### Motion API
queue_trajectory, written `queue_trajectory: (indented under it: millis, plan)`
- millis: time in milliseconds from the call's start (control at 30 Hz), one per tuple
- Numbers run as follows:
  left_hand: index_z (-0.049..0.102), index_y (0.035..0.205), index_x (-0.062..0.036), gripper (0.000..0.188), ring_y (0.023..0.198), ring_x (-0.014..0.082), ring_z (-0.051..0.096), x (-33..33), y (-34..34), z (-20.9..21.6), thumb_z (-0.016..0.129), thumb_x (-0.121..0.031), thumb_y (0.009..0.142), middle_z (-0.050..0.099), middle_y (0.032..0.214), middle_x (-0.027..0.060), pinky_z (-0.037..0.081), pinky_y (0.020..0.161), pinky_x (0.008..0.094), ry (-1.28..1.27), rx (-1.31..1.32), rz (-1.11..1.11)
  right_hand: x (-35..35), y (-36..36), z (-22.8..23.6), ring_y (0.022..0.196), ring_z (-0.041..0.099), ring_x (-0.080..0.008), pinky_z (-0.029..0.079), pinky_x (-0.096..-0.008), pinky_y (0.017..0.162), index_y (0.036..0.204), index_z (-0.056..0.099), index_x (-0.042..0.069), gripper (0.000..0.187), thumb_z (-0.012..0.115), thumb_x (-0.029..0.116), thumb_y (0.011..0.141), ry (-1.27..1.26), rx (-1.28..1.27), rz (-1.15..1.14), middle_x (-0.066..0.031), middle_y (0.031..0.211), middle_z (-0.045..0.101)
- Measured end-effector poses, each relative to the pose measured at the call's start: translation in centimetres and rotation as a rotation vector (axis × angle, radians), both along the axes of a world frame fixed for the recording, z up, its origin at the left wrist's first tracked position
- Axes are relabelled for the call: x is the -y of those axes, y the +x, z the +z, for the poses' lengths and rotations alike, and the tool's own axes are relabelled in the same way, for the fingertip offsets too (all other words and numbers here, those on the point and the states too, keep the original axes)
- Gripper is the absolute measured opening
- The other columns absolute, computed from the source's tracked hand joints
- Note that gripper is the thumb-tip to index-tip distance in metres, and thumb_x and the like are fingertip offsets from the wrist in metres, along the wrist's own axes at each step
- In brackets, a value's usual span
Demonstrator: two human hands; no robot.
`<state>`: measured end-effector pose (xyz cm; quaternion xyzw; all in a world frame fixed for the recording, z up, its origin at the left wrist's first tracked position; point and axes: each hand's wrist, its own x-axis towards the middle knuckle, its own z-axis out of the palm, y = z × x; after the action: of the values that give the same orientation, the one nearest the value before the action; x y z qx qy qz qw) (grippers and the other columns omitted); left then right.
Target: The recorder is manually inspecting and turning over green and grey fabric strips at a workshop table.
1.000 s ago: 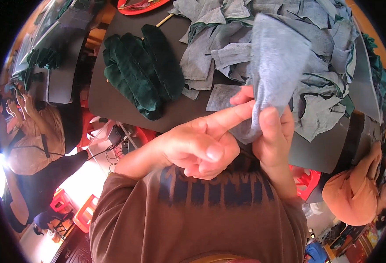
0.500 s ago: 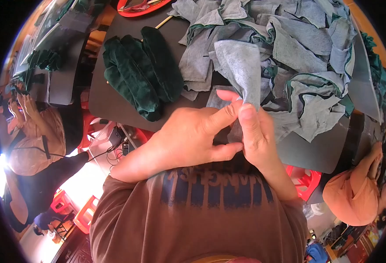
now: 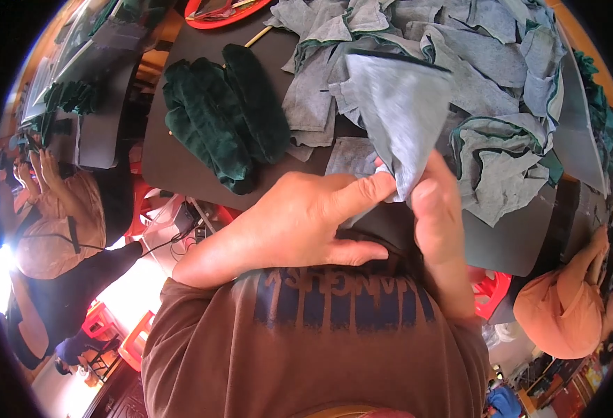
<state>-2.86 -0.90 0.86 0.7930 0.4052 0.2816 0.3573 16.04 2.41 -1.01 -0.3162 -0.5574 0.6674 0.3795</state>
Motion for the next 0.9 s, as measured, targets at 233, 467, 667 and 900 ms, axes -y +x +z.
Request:
queue_trajectory:
  millis: [233,467,667,900]
  plan:
    - [0.036,0.13,-0.0068,0.074,0.065,0.0326,0.059,0.4,0.5,-0.6,0.073,-0.032,0.072,0.058,0.078,0.0138,0.046,0.056,0.0373,-0.172,0.076,-0.144,-0.2,-1.8,1.2,0.09,0.055,-0.0201,0.041,-0.0324,0.082,0.115,0.05,-0.01,0.067,0.042,0.051,0.089,-0.224,-0.102,-0.108,-0.0127,0.095,0.058]
    - [0.01,0.142,-0.0175,0.089,0.048,0.0165,0.053,1.5,0.7,-3.7,0.069,-0.033,0.077,0.057,0.074,0.0132,0.043,0.043,0.025,-1.038,1.013,-0.294,1.5,-3.0,0.3,0.09,0.055,-0.0196,0.045,-0.033,0.081,0.112,0.054,-0.004,0.059,0.043,0.049,0.09,-0.41,-0.201,-0.056,-0.014,0.095,0.058]
    - [0.031,0.131,-0.018,0.056,0.03,0.0107,0.038,2.1,2.5,-3.7,0.055,-0.042,0.086,0.051,0.06,0.01,0.032,0.031,0.0206,-1.358,1.864,-0.58,1.8,-3.3,-1.1,0.095,0.054,-0.0192,0.043,-0.0313,0.085,0.118,0.05,-0.003,0.065,0.049,0.053,0.086,-0.352,-0.286,0.124,-0.0144,0.105,0.056]
    - [0.05,0.095,-0.0118,0.022,0.031,0.0075,0.034,0.7,2.1,-2.5,0.041,-0.032,0.095,0.039,0.046,-0.0007,0.026,0.033,0.0207,-1.349,1.564,-0.156,1.1,-2.0,0.1,0.107,0.05,-0.0196,0.036,-0.0318,0.096,0.13,0.037,-0.003,0.064,0.061,0.032,0.083,-0.262,-0.136,0.077,-0.0171,0.122,0.049]
